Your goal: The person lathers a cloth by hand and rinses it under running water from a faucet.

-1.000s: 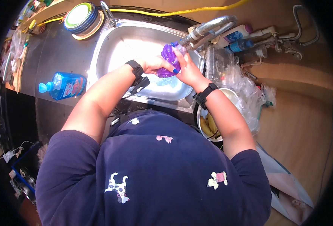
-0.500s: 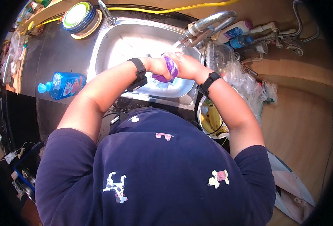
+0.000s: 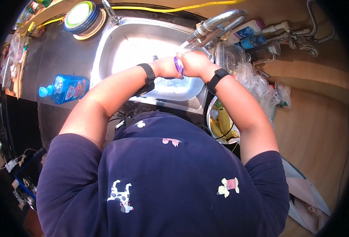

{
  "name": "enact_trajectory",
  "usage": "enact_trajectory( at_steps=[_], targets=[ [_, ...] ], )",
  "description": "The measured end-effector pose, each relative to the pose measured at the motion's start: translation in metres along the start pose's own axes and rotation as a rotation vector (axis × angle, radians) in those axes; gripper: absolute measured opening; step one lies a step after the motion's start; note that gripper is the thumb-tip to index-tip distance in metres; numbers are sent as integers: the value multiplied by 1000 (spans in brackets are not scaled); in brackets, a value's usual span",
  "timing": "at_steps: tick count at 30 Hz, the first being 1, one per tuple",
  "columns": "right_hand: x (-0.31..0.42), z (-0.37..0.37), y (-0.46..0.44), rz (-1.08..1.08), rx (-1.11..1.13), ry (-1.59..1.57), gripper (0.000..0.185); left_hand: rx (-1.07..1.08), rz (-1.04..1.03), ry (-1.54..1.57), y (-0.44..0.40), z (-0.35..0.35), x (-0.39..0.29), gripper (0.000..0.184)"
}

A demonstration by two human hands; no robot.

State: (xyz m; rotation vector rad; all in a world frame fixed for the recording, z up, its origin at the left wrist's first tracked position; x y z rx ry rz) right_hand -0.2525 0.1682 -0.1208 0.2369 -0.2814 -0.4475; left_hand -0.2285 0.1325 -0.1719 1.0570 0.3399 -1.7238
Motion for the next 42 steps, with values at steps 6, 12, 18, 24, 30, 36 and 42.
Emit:
enact_trajectory(
  at_steps=[6, 12, 18, 24, 30, 36, 42],
  targets=[
    [-8, -5, -4, -57, 23, -24, 22, -65, 201, -190, 1, 11, 5, 27],
    [-16, -13, -5, -199, 103, -66, 22, -197, 113, -254, -8, 12, 11, 24],
    [-38, -45, -8, -289, 104, -464, 23, -180, -40, -343, -13, 16, 4, 16],
    [-37, -49, -4, -300, 213, -788, 21, -177, -61, -402, 2, 32, -18, 15],
    [-49, -66, -9, -276, 208, -812, 19, -269, -119, -481, 10, 35, -29, 22],
    [-42, -79, -2, -350, 105, -1473, 25, -279, -103, -414, 3, 41, -16, 29],
    [-33, -78, -3, -411, 56, -1782, 25, -434, -191, -461, 8, 55, -16, 36]
  ],
)
Point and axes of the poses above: each hand's wrist, its own y-axis away from the middle knuckle, its own z-axis out of the back of the hand, x = y × z, the point moved 8 cm from there along -y, towards the middle knuckle, and after that the axes turned 3 degrees about x, right-handed, at the moved point
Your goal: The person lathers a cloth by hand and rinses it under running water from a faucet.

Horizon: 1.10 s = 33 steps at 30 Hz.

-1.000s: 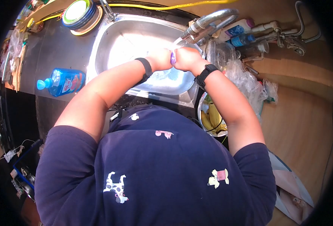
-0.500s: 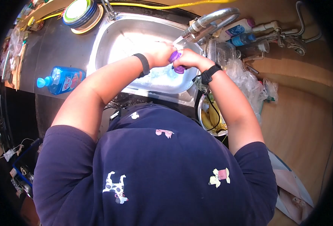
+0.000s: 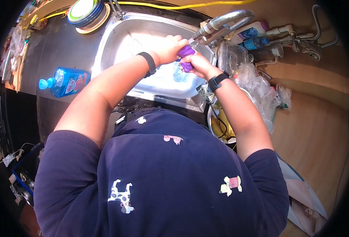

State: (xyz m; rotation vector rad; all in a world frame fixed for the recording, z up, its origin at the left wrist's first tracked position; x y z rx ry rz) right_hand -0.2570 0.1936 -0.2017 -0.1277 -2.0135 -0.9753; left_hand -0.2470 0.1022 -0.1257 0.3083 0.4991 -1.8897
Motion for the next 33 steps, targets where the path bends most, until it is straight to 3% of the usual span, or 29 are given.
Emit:
enact_trajectory(
  at_steps=[16, 19, 25, 28, 31, 33],
  targets=[
    [5, 3, -9, 140, -240, 134, 22, 228, 241, 34, -2, -11, 21, 35],
    [4, 5, -12, 173, -285, 152, 15, 180, 221, 29, -1, -6, 19, 32],
    [-4, 8, -10, 20, -266, 117, 19, 295, 264, 47, -3, -3, 13, 31],
    [-2, 6, -12, 74, -298, 154, 19, 291, 285, 35, -3, -1, 14, 31],
    [14, 1, -17, 299, -284, 131, 17, 106, 239, 52, -4, -1, 28, 31],
    [13, 0, -16, 162, -228, 59, 17, -10, 286, 56, -1, -1, 43, 48]
  ],
)
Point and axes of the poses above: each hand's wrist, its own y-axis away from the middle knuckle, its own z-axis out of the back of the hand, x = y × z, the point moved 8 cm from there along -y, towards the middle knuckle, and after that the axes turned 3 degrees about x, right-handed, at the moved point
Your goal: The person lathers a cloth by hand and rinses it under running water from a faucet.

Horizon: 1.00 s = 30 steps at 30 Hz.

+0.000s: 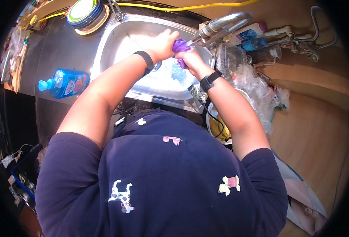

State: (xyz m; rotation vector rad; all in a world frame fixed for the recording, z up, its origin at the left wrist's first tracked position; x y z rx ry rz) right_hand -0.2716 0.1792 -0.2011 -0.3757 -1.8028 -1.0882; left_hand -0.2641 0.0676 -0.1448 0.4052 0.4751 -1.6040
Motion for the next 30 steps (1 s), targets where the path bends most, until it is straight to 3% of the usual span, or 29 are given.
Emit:
enact_trajectory(
  at_steps=[3, 6, 10, 13, 16, 23, 26, 27, 30],
  targets=[
    [-8, 1, -10, -144, 132, -232, 17, -149, 221, -22, 7, 19, 19, 69],
    [10, -7, -2, -142, 124, -355, 15, -120, 288, -22, 11, 18, 38, 68],
    [8, -15, -5, -181, 189, -442, 17, -10, 219, 209, 8, -3, 50, 50],
    [11, -20, -8, -152, 207, -472, 18, 67, 300, 657, 8, -23, 50, 38],
    [20, -21, -5, -128, 157, -502, 20, -56, 187, 973, -2, -43, 58, 27],
    [14, -17, -13, -157, 140, -546, 27, -25, 317, 1002, 1, -40, 58, 22],
    [13, -21, -15, -257, 251, -659, 34, -98, 278, 1009, -2, -42, 58, 21],
    [6, -8, -19, -276, 23, -571, 35, -99, 281, 1026, -3, -45, 59, 21],
    [10, -10, -26, -156, 58, -660, 35, -86, 299, 1043, 0, -40, 50, 21]
  ],
)
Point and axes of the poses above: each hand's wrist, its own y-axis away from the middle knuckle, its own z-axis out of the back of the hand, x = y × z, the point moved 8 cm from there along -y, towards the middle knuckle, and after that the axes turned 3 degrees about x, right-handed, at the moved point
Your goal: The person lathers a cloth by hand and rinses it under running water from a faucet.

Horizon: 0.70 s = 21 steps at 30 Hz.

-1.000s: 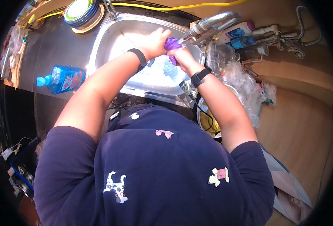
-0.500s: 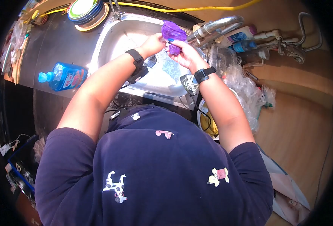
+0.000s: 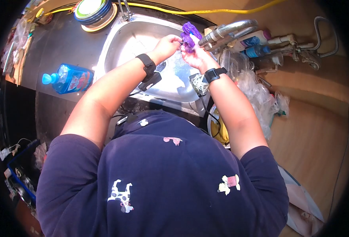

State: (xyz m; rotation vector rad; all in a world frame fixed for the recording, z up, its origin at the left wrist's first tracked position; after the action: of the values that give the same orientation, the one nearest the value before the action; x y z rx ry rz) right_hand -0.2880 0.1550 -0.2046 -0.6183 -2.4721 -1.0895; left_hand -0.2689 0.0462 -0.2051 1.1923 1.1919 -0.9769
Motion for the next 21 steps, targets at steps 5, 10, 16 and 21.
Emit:
enact_trajectory(
  at_steps=[5, 10, 16, 21],
  targets=[
    [-10, -1, -9, -108, -76, -71, 30, -3, 47, -41, 4, 5, 1, 18],
    [-9, -15, 0, -149, -62, 50, 34, -36, 65, -35, 7, 10, 1, 25],
    [-18, -8, 23, -268, 59, 150, 43, 68, 278, 32, 17, -3, 6, 61],
    [-24, -9, 39, -364, 176, 88, 49, 220, 484, 80, 41, -34, -4, 66]
  ],
)
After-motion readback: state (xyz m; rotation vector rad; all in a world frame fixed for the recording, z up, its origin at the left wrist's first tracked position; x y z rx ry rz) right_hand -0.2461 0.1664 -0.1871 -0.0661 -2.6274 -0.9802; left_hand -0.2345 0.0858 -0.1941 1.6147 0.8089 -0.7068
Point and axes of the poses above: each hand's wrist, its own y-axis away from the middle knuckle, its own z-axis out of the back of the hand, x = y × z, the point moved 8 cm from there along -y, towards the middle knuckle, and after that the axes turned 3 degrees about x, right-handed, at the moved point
